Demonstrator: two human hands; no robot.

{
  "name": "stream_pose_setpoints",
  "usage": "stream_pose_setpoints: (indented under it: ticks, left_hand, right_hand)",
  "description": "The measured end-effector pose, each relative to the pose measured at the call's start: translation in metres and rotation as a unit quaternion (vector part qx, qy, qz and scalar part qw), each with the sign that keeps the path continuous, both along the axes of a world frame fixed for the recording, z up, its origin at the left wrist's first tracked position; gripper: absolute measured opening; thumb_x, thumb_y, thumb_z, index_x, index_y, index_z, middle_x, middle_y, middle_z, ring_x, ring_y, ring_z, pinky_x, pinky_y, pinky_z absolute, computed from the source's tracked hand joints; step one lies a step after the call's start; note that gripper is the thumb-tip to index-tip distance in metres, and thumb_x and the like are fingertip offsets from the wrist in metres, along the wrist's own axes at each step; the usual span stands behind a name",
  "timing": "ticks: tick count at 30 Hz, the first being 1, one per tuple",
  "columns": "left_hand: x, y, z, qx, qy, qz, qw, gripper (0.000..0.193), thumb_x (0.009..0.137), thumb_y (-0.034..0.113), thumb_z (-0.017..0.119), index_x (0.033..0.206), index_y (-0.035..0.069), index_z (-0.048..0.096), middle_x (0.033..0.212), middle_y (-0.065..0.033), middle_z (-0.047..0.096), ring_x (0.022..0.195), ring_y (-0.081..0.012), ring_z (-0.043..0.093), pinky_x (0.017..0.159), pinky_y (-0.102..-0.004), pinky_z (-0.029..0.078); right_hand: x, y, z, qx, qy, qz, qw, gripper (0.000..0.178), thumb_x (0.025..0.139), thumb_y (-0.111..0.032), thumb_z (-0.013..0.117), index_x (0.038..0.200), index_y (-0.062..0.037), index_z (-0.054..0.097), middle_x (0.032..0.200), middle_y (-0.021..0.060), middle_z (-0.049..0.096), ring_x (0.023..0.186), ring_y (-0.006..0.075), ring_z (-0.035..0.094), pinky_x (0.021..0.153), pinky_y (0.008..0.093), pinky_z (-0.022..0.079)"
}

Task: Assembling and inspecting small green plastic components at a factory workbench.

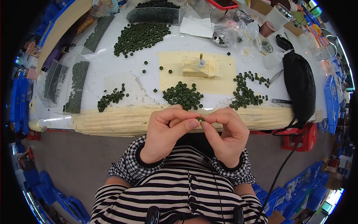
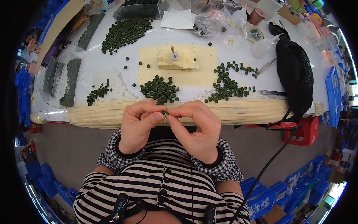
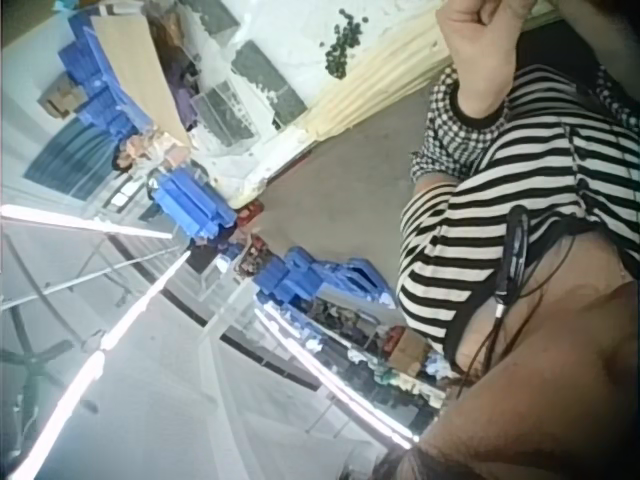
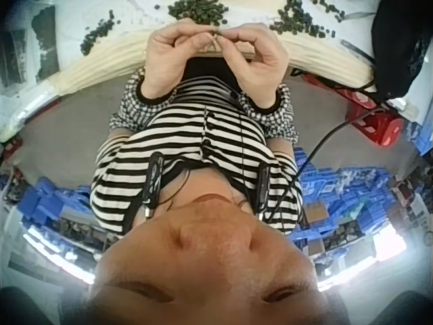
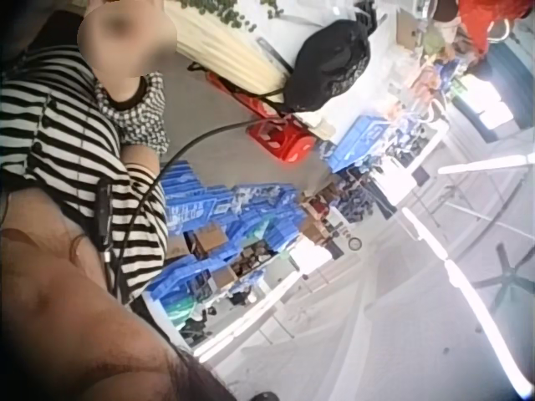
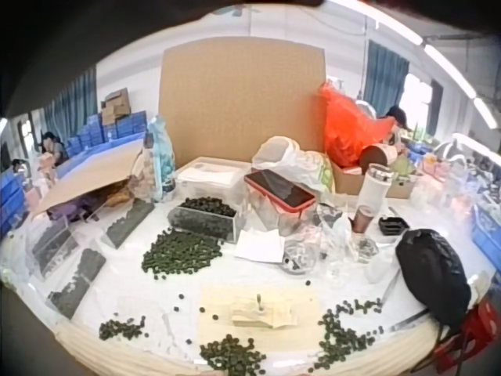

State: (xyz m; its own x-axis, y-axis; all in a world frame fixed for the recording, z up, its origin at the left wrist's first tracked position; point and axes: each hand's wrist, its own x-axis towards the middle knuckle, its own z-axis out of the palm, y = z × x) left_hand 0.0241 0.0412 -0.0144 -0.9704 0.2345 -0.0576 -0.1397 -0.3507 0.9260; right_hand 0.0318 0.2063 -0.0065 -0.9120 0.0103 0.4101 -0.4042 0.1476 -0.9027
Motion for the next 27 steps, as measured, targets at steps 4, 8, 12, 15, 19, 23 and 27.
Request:
stream_pose_setpoints:
  ticks: [4,8,12,15,19,23,27]
  left_hand:
    - [0.0005,-0.0001,-0.0035,-0.057,0.075,0.024,0.995,0.02,0.078,-0.001,0.073,0.097,0.003,0.072,0.064,0.0073,0.036,0.059,-0.0033,0.033,0.055,-0.0179,0.031]
    - [0.0009,-0.0004,-0.0021,-0.096,0.113,0.049,0.988,0.021,0.075,-0.001,0.075,0.096,0.004,0.072,0.063,0.0069,0.036,0.059,-0.0034,0.032,0.054,-0.0184,0.027]
    - [0.0015,-0.0006,-0.0014,-0.132,0.152,0.072,0.977,0.023,0.073,-0.001,0.076,0.095,0.005,0.073,0.063,0.0065,0.037,0.058,-0.0038,0.032,0.053,-0.0187,0.025]
    - [0.0016,0.0003,0.0006,-0.139,0.167,0.081,0.973,0.023,0.072,-0.001,0.077,0.094,0.005,0.073,0.062,0.0063,0.038,0.057,-0.0038,0.032,0.052,-0.019,0.024]
    - [0.0002,-0.0014,0.0004,-0.159,0.178,0.083,0.968,0.023,0.072,-0.001,0.077,0.094,0.005,0.073,0.062,0.0059,0.039,0.056,-0.0039,0.032,0.051,-0.0194,0.024]
    - [-0.001,-0.0041,0.0031,-0.206,0.203,0.088,0.953,0.023,0.072,-0.001,0.076,0.094,0.005,0.073,0.06,0.0039,0.041,0.055,-0.0054,0.032,0.049,-0.0203,0.024]
    - [-0.0034,-0.0062,0.0062,-0.249,0.248,0.083,0.932,0.024,0.073,-0.001,0.075,0.096,0.005,0.073,0.059,0.0024,0.043,0.054,-0.007,0.034,0.048,-0.0212,0.025]
  right_hand:
    - [-0.0004,-0.0027,0.0001,0.005,0.015,-0.013,1.0,0.015,0.071,0.008,0.071,0.084,0.0019,0.067,0.079,0.0101,0.065,0.07,0.0175,0.061,0.063,0.0254,0.048]
    - [0.0005,-0.0046,0.0013,0.025,0.028,-0.023,0.999,0.015,0.071,0.008,0.07,0.084,0.0018,0.067,0.079,0.0105,0.065,0.07,0.0181,0.062,0.063,0.0258,0.048]
    - [0.0012,-0.0049,0.0012,0.04,0.032,-0.03,0.998,0.015,0.071,0.007,0.07,0.085,0.0019,0.067,0.079,0.0108,0.065,0.071,0.0185,0.062,0.062,0.026,0.049]
    - [0.0018,-0.0048,0.0016,0.047,0.035,-0.029,0.998,0.016,0.071,0.008,0.07,0.086,0.0021,0.067,0.079,0.011,0.065,0.071,0.0188,0.062,0.062,0.026,0.049]
    - [0.0024,-0.0045,0.0029,0.061,0.038,-0.029,0.997,0.018,0.072,0.009,0.069,0.088,0.002,0.068,0.081,0.0112,0.065,0.071,0.0189,0.062,0.062,0.0259,0.049]
    - [0.0032,-0.0047,0.0019,0.079,0.049,-0.02,0.995,0.021,0.072,0.009,0.069,0.091,0.0019,0.069,0.081,0.0113,0.065,0.07,0.0193,0.062,0.061,0.0258,0.049]
    - [0.0037,-0.002,0.0009,0.1,0.05,-0.01,0.994,0.022,0.071,0.01,0.069,0.092,0.0017,0.069,0.081,0.0115,0.065,0.07,0.0199,0.062,0.061,0.0258,0.049]
